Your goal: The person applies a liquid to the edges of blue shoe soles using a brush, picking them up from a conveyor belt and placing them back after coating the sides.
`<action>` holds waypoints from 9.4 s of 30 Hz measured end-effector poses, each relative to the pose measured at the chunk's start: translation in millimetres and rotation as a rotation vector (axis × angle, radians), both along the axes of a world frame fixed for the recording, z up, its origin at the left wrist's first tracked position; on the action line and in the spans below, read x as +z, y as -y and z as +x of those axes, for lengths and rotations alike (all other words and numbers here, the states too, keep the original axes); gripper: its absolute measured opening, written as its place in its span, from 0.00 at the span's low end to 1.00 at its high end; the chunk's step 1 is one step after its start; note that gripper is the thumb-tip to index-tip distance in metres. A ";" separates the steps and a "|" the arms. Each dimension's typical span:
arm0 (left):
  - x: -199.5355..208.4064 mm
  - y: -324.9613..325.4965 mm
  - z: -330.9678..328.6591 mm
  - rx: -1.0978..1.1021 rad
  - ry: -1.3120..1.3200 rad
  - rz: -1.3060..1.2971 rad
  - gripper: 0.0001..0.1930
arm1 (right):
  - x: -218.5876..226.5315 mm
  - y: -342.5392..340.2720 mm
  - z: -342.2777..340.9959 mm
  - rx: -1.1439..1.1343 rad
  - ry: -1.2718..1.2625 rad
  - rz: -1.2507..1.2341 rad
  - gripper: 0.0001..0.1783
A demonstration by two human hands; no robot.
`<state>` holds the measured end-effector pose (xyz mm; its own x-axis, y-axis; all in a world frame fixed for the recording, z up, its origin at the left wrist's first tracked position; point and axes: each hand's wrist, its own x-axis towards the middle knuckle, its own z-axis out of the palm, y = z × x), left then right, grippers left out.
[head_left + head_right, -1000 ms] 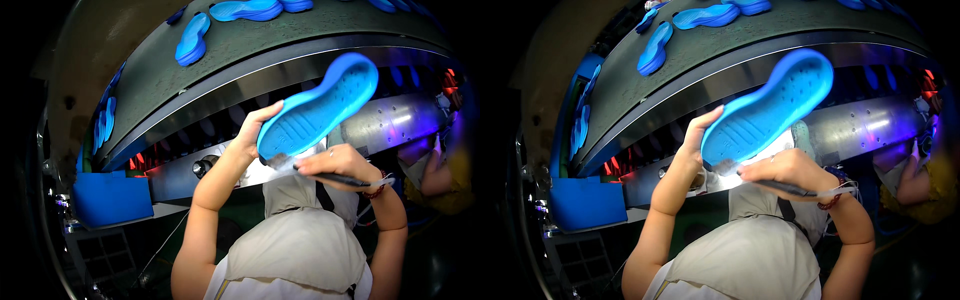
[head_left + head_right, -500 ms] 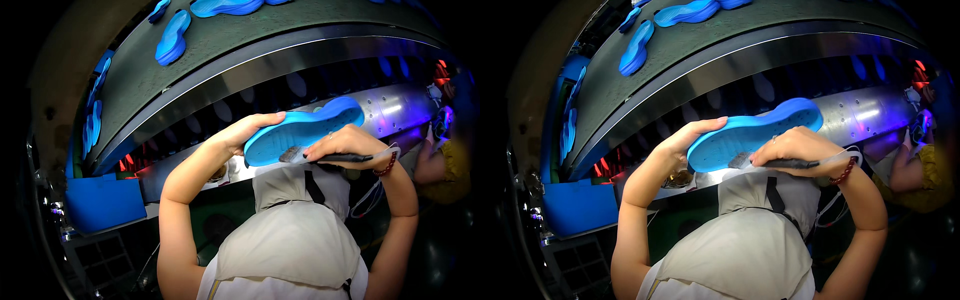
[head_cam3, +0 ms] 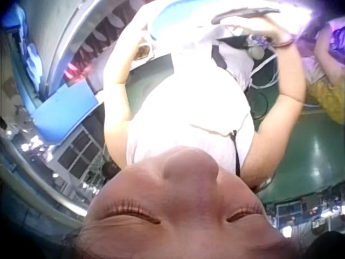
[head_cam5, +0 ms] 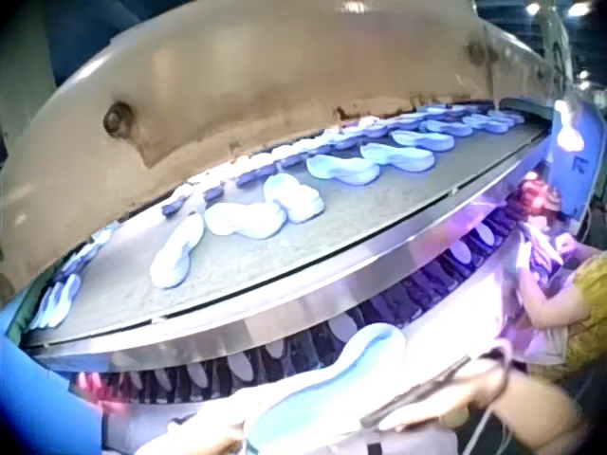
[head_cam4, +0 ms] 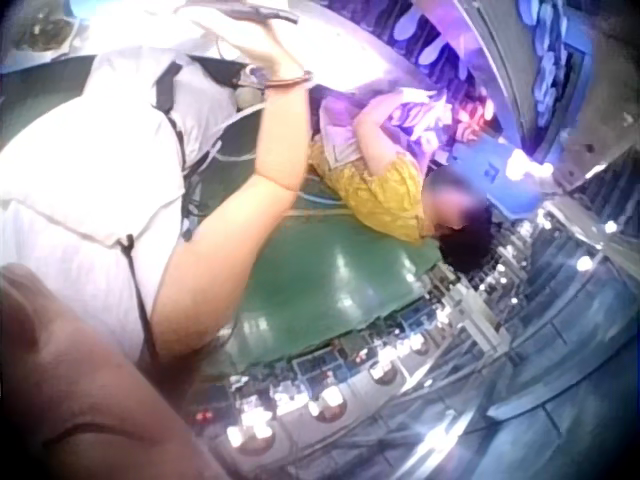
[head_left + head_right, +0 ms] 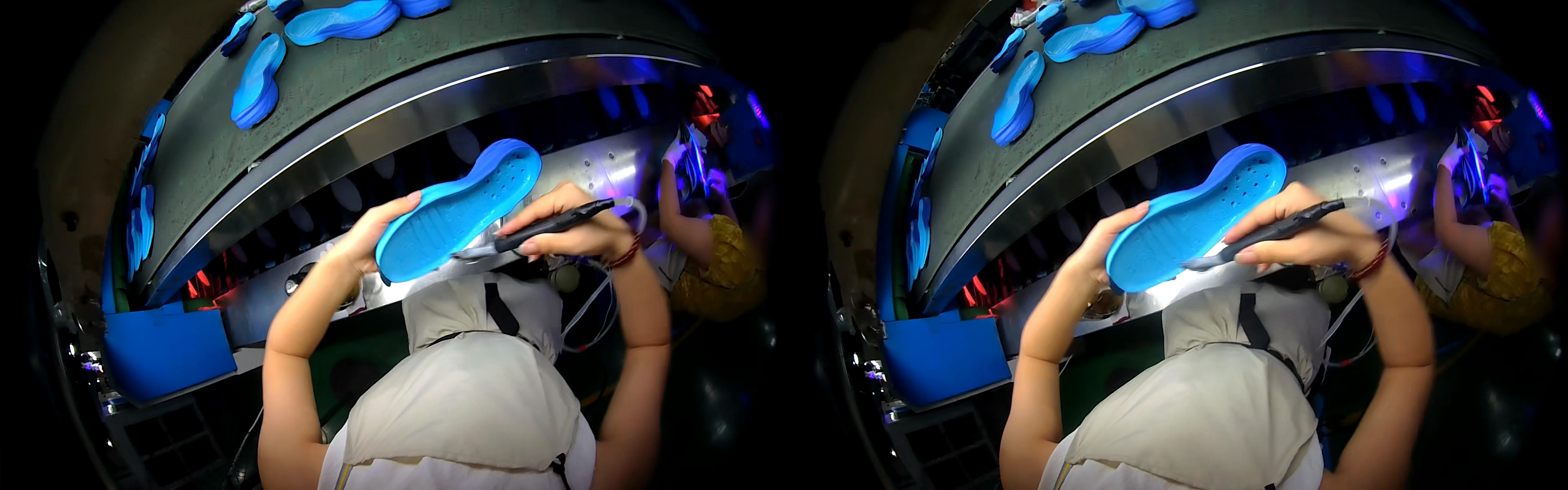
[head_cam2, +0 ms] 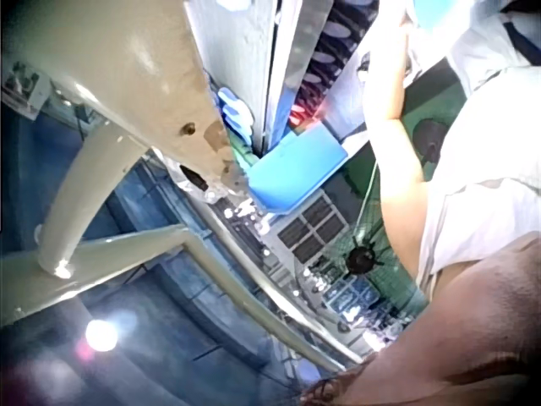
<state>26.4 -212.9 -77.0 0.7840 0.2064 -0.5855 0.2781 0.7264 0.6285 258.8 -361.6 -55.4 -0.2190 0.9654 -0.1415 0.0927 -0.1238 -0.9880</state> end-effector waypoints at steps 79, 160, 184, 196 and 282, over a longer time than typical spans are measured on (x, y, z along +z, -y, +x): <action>91.7 -169.5 138.5 -0.086 -0.669 2.253 0.21 | -155.7 38.6 -38.6 -0.894 -1.075 0.006 0.12; -48.5 14.4 30.2 0.539 0.773 0.016 0.54 | -22.9 -15.0 -40.5 0.004 0.025 0.405 0.13; -4.1 -4.5 21.9 0.643 0.835 0.217 0.54 | -35.2 1.2 -37.2 -0.045 0.075 0.574 0.13; -50.7 18.7 12.2 0.403 0.733 0.121 0.36 | -22.5 6.5 -62.0 -0.190 -0.206 0.218 0.11; 10.2 -12.0 -3.1 0.538 0.920 -0.034 0.49 | -34.1 10.9 -52.1 -0.137 -0.241 0.418 0.11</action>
